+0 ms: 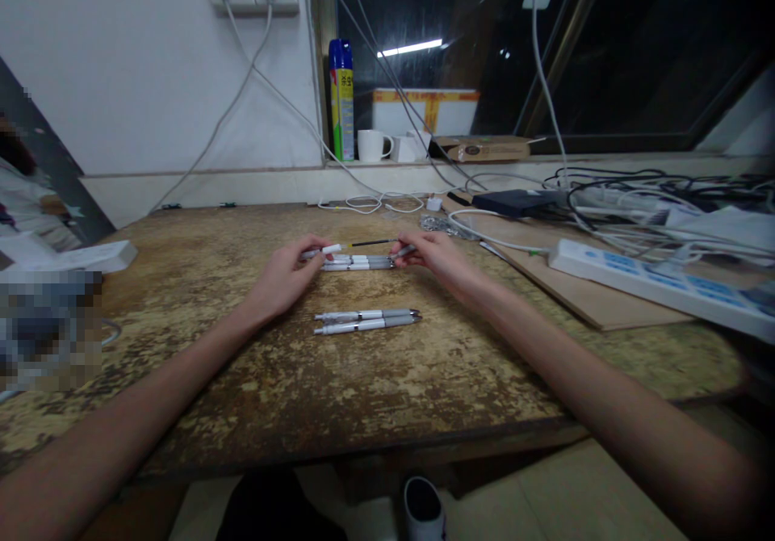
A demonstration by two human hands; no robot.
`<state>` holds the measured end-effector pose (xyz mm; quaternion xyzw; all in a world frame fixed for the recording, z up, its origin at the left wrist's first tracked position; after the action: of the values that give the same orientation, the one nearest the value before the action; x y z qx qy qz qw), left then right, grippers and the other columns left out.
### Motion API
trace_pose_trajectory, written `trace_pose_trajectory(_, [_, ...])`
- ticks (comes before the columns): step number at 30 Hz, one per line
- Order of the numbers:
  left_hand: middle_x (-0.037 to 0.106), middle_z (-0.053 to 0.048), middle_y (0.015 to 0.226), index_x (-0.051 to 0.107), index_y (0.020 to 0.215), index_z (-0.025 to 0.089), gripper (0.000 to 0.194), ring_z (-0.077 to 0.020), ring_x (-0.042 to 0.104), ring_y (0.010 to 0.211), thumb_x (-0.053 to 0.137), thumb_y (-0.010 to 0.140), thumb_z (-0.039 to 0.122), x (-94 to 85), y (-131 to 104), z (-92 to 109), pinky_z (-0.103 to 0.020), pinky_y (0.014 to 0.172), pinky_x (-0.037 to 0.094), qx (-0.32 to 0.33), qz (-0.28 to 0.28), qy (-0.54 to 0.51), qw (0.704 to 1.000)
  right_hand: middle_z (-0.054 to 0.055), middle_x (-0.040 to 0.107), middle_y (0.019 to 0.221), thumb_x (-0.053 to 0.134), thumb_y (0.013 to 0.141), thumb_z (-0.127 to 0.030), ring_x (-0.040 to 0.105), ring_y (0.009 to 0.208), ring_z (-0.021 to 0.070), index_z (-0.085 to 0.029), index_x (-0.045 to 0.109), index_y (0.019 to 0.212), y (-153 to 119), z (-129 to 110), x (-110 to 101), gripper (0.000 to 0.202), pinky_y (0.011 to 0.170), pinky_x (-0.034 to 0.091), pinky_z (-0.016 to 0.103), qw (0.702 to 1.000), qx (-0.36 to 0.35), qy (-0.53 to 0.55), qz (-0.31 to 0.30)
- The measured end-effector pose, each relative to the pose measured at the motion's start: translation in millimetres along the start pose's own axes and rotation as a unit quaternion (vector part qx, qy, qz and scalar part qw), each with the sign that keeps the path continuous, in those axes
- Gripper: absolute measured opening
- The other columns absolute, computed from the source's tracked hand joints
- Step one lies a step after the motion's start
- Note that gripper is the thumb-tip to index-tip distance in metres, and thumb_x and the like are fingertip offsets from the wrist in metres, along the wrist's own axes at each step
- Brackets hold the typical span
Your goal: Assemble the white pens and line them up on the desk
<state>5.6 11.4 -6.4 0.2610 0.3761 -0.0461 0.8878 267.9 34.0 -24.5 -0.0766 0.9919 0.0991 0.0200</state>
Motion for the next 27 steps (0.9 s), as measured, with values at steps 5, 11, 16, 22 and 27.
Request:
trace_pose_trajectory(5, [0.075,-0.007,0.121,0.072,0.116,0.022,0.030,-0.0259,0.068,0.112,0.053,0.099,0.039,0.3,-0.7,0.8,-0.042,0.105,0.049,0.005,-0.011,-0.008,1.000,0.006,0.075,0.085,0.064,0.089,-0.036,0.066,0.078,0.0184,-0.019,0.073,0.081,-0.1,-0.2,0.9,0.021,0.083,0.052,0.033,0.992,-0.071,-0.099,-0.017])
trace_pose_trajectory(11, [0.074,-0.006,0.127,0.074,0.123,0.023,0.034,-0.0252,0.067,0.118,0.056,0.099,0.040,-0.1,-2.0,3.9,-0.042,0.110,0.046,0.046,-0.037,-0.010,0.998,0.006,0.076,0.085,0.068,0.087,-0.036,0.068,0.078,0.0203,-0.019,0.075,0.091,-4.3,-3.2,4.6,0.018,0.079,0.051,0.034,0.982,-0.099,-0.157,-0.021])
trace_pose_trajectory(16, [0.074,-0.007,0.128,0.074,0.125,0.021,0.038,-0.0262,0.067,0.117,0.059,0.098,0.042,0.9,-2.5,5.8,-0.041,0.107,0.048,0.067,-0.061,-0.020,0.996,0.008,0.077,0.092,0.069,0.087,-0.033,0.070,0.081,0.0207,-0.018,0.077,0.094,-6.4,-6.1,7.5,0.019,0.078,0.052,0.035,0.983,-0.106,-0.146,-0.044])
trace_pose_trajectory(22, [0.073,-0.006,0.129,0.073,0.129,0.023,0.038,-0.0250,0.068,0.117,0.058,0.099,0.042,0.6,-3.9,7.3,-0.038,0.102,0.051,0.063,-0.074,-0.046,0.994,0.007,0.075,0.080,0.066,0.090,-0.038,0.067,0.077,0.0202,-0.017,0.076,0.086,-6.9,-5.9,7.3,0.023,0.077,0.052,0.035,0.979,-0.102,-0.166,-0.063])
trace_pose_trajectory(27, [0.074,-0.006,0.129,0.073,0.129,0.024,0.038,-0.0247,0.068,0.116,0.058,0.099,0.043,1.2,-3.9,6.4,-0.038,0.105,0.049,0.067,-0.069,-0.037,0.995,0.009,0.076,0.089,0.062,0.093,-0.038,0.068,0.080,0.0196,-0.018,0.075,0.084,-5.2,-4.3,9.7,0.025,0.082,0.052,0.035,0.985,-0.082,-0.131,-0.081])
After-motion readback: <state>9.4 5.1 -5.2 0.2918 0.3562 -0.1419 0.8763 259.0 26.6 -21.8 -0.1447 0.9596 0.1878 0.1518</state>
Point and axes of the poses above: each hand's wrist, its own y-axis towards the middle knuckle, its own x-axis out of the palm, z = x × y, the point moved 1 cm from there along y, towards the middle knuckle
